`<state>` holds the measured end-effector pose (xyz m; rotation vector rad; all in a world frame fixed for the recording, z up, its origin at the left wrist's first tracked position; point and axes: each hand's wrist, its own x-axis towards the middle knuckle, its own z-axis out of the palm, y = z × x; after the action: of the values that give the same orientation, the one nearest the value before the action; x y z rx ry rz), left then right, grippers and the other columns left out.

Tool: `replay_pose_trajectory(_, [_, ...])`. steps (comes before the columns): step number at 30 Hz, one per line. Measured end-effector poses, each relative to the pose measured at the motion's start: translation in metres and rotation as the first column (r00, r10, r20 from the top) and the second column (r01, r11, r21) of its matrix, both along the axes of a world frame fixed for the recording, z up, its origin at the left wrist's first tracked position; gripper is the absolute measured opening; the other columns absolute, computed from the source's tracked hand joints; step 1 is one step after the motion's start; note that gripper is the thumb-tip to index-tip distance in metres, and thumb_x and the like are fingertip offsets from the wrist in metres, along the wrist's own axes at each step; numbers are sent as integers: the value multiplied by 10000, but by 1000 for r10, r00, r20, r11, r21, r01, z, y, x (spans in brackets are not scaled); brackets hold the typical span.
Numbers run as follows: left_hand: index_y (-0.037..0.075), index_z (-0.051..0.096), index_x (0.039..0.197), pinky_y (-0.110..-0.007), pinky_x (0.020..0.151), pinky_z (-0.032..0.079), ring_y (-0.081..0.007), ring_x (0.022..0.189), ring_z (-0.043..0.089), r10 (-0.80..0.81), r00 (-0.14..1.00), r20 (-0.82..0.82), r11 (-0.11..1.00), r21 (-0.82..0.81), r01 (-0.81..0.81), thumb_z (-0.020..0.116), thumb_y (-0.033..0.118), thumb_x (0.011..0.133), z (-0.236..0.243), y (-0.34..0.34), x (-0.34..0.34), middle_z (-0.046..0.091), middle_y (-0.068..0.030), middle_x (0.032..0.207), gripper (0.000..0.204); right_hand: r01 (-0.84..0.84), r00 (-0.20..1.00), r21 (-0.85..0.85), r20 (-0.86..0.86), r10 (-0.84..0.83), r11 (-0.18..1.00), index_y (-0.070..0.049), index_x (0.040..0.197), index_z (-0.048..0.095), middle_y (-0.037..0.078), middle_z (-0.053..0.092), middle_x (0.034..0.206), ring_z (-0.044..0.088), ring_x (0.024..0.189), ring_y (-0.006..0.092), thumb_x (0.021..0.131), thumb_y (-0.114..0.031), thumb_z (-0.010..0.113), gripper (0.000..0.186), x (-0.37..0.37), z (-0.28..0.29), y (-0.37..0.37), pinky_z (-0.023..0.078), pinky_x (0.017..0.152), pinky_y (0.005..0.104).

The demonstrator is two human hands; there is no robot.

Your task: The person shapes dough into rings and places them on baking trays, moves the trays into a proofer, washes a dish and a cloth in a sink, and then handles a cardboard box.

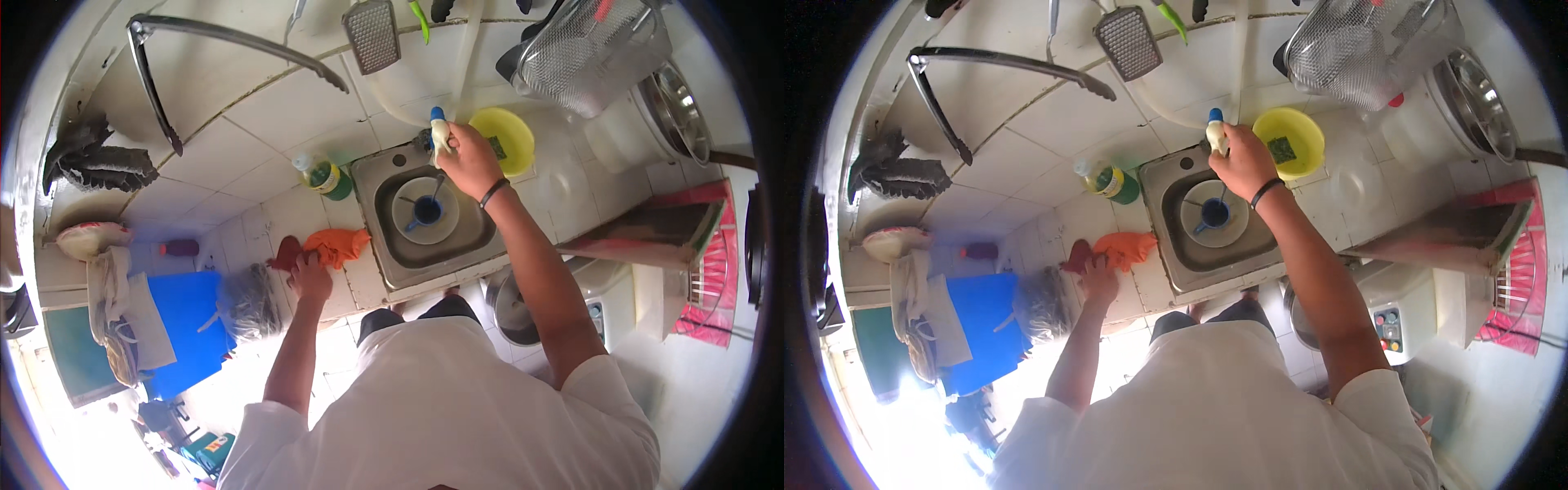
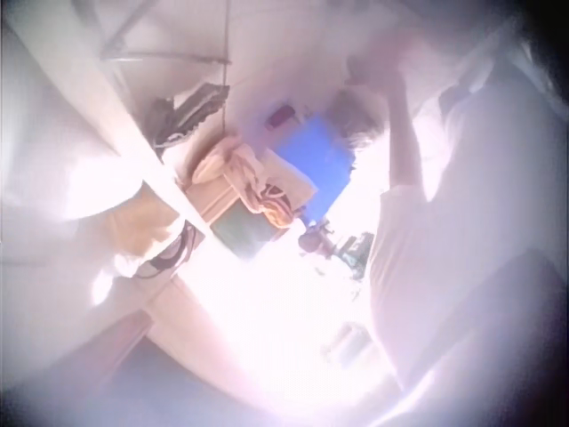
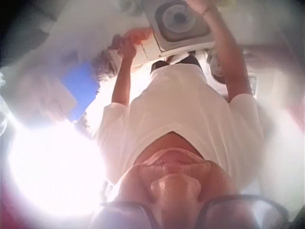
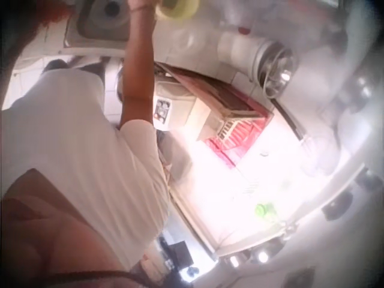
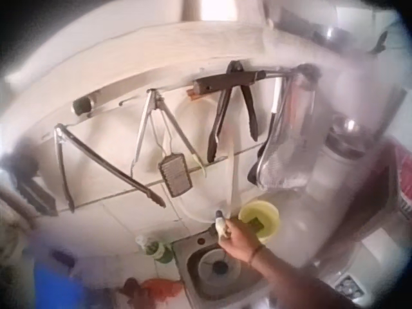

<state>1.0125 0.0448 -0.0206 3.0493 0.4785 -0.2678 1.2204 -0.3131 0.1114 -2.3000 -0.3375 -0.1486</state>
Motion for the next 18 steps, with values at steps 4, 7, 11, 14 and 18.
replay_pose_trajectory(4, [93,507,1377,-504,1071,381,-400,1314,443,-74,965,253,958,-250,139,666,274,876,37,-102,24,472,-231,1405,556,-189,979,171,106,172,967,-26,1357,525,162,628,1146,645,1020,337,890,-106,657,492,9,-31,-27,541,874,396])
replay_pose_trajectory(7, [38,521,1348,-455,1047,431,-397,1255,518,42,996,74,574,-818,37,686,215,846,-26,-153,48,524,-256,1351,557,-236,965,374,-17,261,897,-66,1459,434,145,591,1309,637,1106,278,945,-109,651,559,-12,-31,-25,537,924,364])
replay_pose_trajectory(11, [27,610,1214,-469,972,486,-435,1134,589,-5,987,163,740,-663,113,647,168,844,-77,-173,96,633,-245,1199,399,2,862,415,-462,208,910,-69,1444,458,184,564,1359,597,1195,274,944,-133,650,539,-38,-132,-47,535,932,359])
replay_pose_trajectory(14, [18,638,1109,-480,930,502,-450,1081,609,-62,993,104,737,-666,116,633,171,847,-97,-194,113,661,-248,1118,303,35,737,3,-675,-24,999,-51,1353,541,125,654,1130,641,895,225,918,-110,632,449,-50,-272,-82,563,733,340])
replay_pose_trajectory(18, [22,627,1058,-511,890,504,-462,1040,619,-42,999,-18,755,-656,21,614,202,876,-110,-187,108,656,-264,1084,256,528,447,141,-885,-133,838,-60,1259,612,104,696,1009,680,789,224,905,-92,582,357,-66,-351,-46,584,647,339])
